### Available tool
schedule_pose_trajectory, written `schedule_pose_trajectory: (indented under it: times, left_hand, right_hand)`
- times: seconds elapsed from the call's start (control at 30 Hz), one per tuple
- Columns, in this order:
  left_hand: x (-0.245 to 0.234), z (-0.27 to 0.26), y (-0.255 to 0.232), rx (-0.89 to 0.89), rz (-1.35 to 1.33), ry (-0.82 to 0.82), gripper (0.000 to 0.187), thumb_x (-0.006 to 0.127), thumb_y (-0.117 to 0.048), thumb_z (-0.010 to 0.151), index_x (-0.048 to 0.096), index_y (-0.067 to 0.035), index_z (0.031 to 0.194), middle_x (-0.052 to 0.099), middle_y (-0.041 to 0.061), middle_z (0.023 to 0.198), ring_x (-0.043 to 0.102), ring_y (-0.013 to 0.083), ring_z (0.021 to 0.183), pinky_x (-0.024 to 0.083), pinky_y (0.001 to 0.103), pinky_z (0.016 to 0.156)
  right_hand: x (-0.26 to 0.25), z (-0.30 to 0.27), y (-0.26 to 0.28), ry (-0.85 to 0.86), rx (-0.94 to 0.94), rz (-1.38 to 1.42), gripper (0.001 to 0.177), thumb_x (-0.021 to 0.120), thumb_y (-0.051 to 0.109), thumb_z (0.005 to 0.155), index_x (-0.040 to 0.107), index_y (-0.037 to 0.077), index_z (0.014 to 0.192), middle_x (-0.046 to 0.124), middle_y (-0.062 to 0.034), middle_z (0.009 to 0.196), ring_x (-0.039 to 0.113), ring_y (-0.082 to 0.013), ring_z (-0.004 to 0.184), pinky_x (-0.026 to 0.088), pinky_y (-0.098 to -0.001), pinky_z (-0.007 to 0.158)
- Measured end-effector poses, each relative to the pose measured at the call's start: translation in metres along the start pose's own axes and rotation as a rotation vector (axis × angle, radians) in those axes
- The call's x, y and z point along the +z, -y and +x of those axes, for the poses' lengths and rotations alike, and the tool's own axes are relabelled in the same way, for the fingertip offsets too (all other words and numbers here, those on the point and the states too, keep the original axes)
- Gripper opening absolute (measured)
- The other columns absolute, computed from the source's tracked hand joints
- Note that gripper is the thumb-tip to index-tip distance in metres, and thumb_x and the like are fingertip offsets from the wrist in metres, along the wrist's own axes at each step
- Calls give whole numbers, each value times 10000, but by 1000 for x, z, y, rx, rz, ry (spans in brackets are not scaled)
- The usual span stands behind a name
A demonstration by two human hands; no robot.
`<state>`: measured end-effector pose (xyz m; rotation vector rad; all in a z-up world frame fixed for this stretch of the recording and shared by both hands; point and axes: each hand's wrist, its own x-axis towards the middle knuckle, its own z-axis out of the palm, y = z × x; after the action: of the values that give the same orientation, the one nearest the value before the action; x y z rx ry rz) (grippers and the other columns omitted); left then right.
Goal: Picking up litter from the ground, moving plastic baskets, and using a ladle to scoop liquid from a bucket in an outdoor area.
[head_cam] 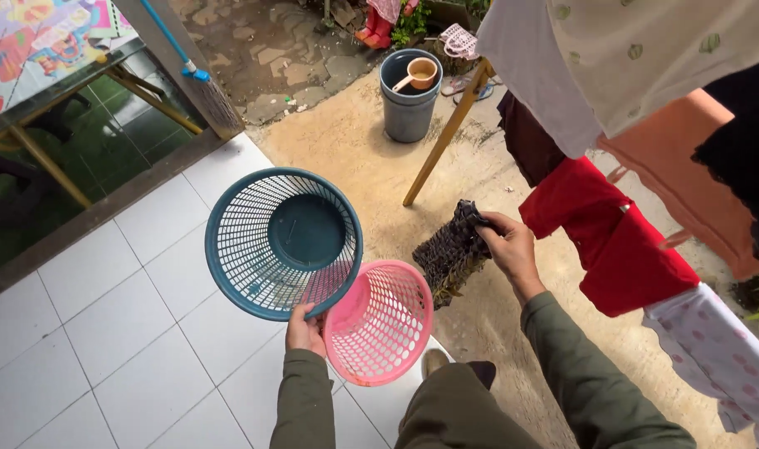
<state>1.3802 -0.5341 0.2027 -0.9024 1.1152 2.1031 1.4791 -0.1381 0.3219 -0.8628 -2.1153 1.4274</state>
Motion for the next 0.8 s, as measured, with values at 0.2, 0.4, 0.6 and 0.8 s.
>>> schedule_pose_trajectory:
  times: [0.2,0.4,0.6,0.8]
  left_hand:
    - [65,103,-98,30,8,4,333,719,-350,768,624,-69,922,558,111,768,570,270,812,578,400,774]
    - [148,188,-183,206,-91,-109,344,568,-141,870,604,-191,1209,667,141,1073,596,263,884,524,355,842]
    - [222,254,-254,179,-65,-111,466,571,-177,873,564,-215,1338,643,129,1170,601,254,974,526,361,908]
    - [278,383,-315,74,36,-12,411,689,-252,798,645,-321,1200,632,95,853,652,209,831,622,345,872]
  right_hand:
    - [108,130,3,4,11,65,240,744,114,870,815,193,1085,776,-77,857,707,-150,875,576,-384,814]
    - [195,271,17,11,104,162,262,728,109,879,783,81,1134,785,-55,1099,703,-137,982,589,-283,852]
    - [239,392,-1,-162,115,139,283,742,118,865,778,94,1145,774,-51,1141,708,-143,1054,568,-271,954]
    - [250,485,-7,-382,128,-9,257,774,150,843,806,183,1097,775,-110,969,735,-261,991,574,-395,855]
